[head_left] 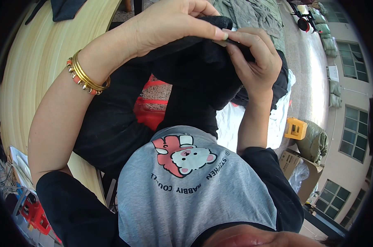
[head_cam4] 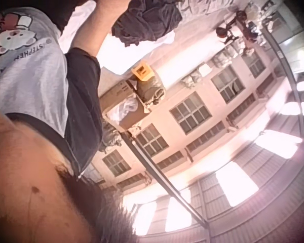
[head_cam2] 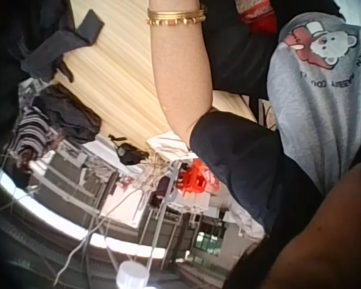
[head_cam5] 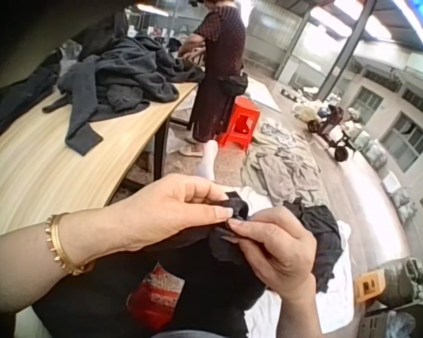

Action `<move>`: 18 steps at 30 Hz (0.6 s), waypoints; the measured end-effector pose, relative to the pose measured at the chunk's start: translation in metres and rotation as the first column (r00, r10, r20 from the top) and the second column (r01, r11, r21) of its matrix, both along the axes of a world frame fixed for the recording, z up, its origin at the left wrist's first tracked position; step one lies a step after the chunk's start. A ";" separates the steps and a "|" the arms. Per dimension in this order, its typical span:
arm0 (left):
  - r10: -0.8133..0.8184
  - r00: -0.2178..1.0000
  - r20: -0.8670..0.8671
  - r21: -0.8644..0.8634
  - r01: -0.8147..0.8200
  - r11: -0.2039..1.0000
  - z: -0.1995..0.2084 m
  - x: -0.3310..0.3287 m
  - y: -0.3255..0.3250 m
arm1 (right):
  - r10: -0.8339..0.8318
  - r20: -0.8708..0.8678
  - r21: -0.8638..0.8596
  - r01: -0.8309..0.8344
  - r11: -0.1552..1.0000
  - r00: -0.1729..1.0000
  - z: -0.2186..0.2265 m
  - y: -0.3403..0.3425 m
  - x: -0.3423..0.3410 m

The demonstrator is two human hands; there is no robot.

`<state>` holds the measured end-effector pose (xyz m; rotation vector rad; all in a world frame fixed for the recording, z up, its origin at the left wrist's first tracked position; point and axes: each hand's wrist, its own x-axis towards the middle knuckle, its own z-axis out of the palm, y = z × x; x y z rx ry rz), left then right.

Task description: Inspect and prepare black fabric pieces for garment manufacturing by checking seams and trimming loose threads.

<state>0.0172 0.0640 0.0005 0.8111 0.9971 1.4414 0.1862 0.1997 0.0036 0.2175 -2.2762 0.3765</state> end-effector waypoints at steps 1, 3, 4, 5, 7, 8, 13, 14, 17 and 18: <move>-0.001 1.000 -0.003 -0.001 0.001 1.000 0.006 0.000 -0.001 | -0.001 -0.003 -0.001 0.001 1.000 1.000 -0.001 0.001 -0.002; 0.042 0.923 -0.382 0.058 -0.021 0.998 0.022 0.003 -0.006 | -0.015 0.000 -0.090 0.015 0.996 1.000 -0.004 0.002 -0.005; 0.041 0.925 -0.379 0.056 -0.022 0.998 0.023 0.000 -0.005 | -0.015 0.003 -0.092 0.015 0.996 1.000 -0.005 0.003 -0.007; 0.080 0.862 -0.501 0.069 -0.052 0.996 0.022 -0.002 -0.004 | -0.004 0.031 -0.125 0.008 0.992 1.000 -0.006 0.003 -0.009; 0.174 0.751 -0.637 0.112 -0.133 0.985 0.025 0.000 -0.006 | 0.011 0.057 -0.160 -0.001 0.987 0.998 -0.004 0.002 -0.008; 0.175 0.750 -0.637 0.110 -0.136 0.985 0.026 0.002 -0.006 | 0.025 0.133 -0.321 0.019 0.947 0.991 -0.002 -0.001 -0.003; 0.179 0.714 -0.677 0.091 -0.161 0.983 0.029 0.006 -0.008 | 0.175 0.179 -0.497 -0.065 0.866 0.968 -0.003 0.013 0.001; 0.180 0.715 -0.675 0.092 -0.160 0.983 0.023 0.008 -0.009 | 0.220 0.171 -0.491 -0.111 0.864 0.960 -0.011 0.017 0.001; 0.163 0.757 -0.632 0.092 -0.136 0.986 0.008 0.009 -0.010 | 0.255 0.151 -0.521 -0.143 0.841 0.955 -0.025 0.018 0.001; 0.163 0.778 -0.607 0.107 -0.123 0.987 0.003 0.008 -0.009 | 0.242 0.137 -0.554 -0.129 0.823 0.961 -0.027 0.017 0.000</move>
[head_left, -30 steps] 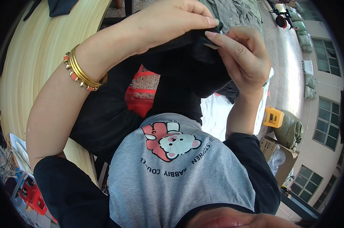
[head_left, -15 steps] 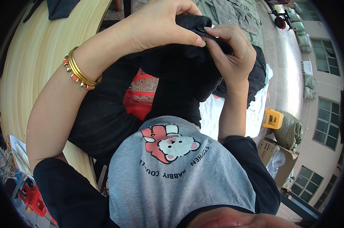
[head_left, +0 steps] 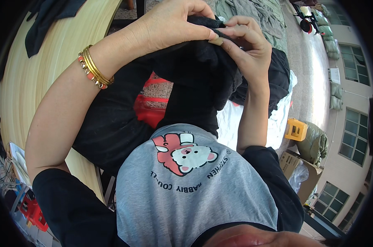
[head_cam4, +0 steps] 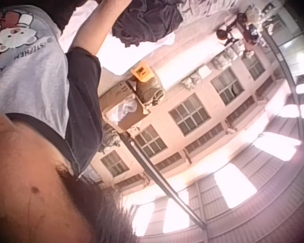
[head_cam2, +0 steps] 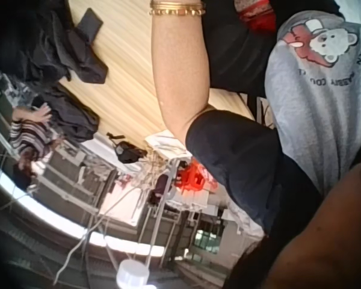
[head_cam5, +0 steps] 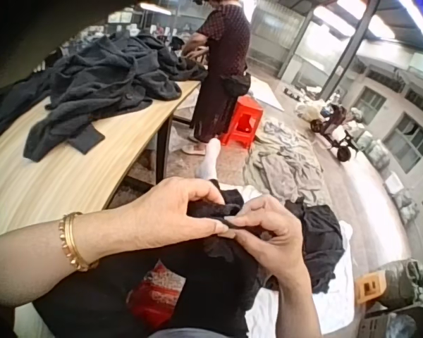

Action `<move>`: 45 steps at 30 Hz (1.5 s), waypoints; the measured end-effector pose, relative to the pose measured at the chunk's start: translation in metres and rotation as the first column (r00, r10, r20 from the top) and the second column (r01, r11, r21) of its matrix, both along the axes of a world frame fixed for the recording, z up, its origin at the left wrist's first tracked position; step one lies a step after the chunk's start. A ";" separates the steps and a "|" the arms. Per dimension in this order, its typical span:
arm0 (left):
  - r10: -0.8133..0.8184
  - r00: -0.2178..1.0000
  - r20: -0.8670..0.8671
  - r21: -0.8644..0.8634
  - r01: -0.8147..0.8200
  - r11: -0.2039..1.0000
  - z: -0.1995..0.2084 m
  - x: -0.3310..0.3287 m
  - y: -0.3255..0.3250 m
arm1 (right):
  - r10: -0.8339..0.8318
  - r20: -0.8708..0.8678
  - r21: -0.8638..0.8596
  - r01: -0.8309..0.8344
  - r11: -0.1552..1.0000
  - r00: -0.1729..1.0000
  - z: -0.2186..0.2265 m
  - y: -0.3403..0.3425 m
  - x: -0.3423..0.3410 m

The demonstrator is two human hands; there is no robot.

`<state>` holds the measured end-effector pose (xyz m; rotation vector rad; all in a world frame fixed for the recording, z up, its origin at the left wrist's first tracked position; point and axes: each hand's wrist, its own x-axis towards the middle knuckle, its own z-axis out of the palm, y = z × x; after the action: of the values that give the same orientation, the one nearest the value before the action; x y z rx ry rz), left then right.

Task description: Inspect and prepare black fabric pieces for garment manufacturing by checking seams and trimming loose threads.

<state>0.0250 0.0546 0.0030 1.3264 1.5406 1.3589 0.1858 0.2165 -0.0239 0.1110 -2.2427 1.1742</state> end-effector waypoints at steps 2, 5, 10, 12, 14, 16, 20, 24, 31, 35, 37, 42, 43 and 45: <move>-0.016 0.999 0.029 0.019 0.016 1.000 -0.003 -0.002 0.001 | 0.028 0.020 -0.057 -0.027 0.998 0.999 0.000 -0.001 -0.005; -0.027 0.998 0.049 0.014 0.027 1.000 -0.004 -0.002 0.002 | 0.070 0.046 -0.073 -0.067 0.995 0.996 -0.002 0.003 -0.006; -0.018 1.000 0.001 -0.014 0.018 1.000 -0.004 -0.003 0.001 | 0.135 0.088 -0.039 -0.132 0.991 0.987 -0.010 0.008 -0.006; -0.006 0.999 -0.053 -0.005 0.006 1.000 -0.002 -0.002 -0.001 | 0.108 0.119 -0.265 -0.074 0.962 0.987 -0.012 0.003 -0.006; 0.007 0.994 -0.108 0.003 -0.007 1.000 0.005 -0.003 -0.001 | 0.102 0.132 -0.340 -0.052 0.939 0.986 -0.005 -0.005 -0.010; 0.032 0.970 -0.239 -0.022 -0.038 0.999 0.008 -0.004 -0.002 | 0.099 0.147 -0.412 -0.030 0.911 0.984 -0.002 -0.005 -0.010; 0.038 0.945 -0.325 0.032 -0.029 0.999 0.011 -0.010 0.003 | 0.009 0.281 -0.286 0.074 0.955 0.960 0.000 0.002 -0.010; 0.034 0.930 -0.367 0.046 -0.019 0.999 0.019 -0.010 0.005 | -0.070 0.211 -0.318 0.136 0.938 0.975 0.000 0.000 -0.011; 0.077 0.886 -0.457 0.077 -0.046 0.996 0.025 -0.007 0.008 | -0.091 0.202 -0.206 0.133 0.970 0.975 0.009 -0.008 -0.010; 0.219 0.706 -0.674 0.239 -0.072 0.968 -0.001 0.000 -0.001 | -0.073 0.289 -0.316 0.167 0.934 0.955 -0.013 -0.014 -0.001; 0.269 0.626 -0.732 0.274 -0.091 0.957 -0.004 -0.007 -0.002 | -0.119 0.326 -0.259 0.209 0.943 0.938 -0.012 -0.016 0.006; 0.273 0.576 -0.770 0.252 -0.118 0.960 0.005 -0.029 -0.007 | -0.039 0.562 -0.100 0.115 0.988 0.826 -0.029 0.012 0.043; 0.071 0.729 -0.681 0.018 -0.080 0.997 0.011 -0.033 -0.010 | 0.005 0.525 -0.251 0.149 0.956 0.851 -0.027 0.012 0.047; -0.115 0.844 -0.523 -0.209 0.003 0.978 0.018 -0.040 -0.017 | 0.030 0.457 -0.431 0.192 0.882 0.889 -0.025 0.018 0.056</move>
<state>-0.0152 0.0372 0.0210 1.6950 1.9181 0.7914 0.2418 0.2346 -0.0489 -0.5004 -2.2289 1.8036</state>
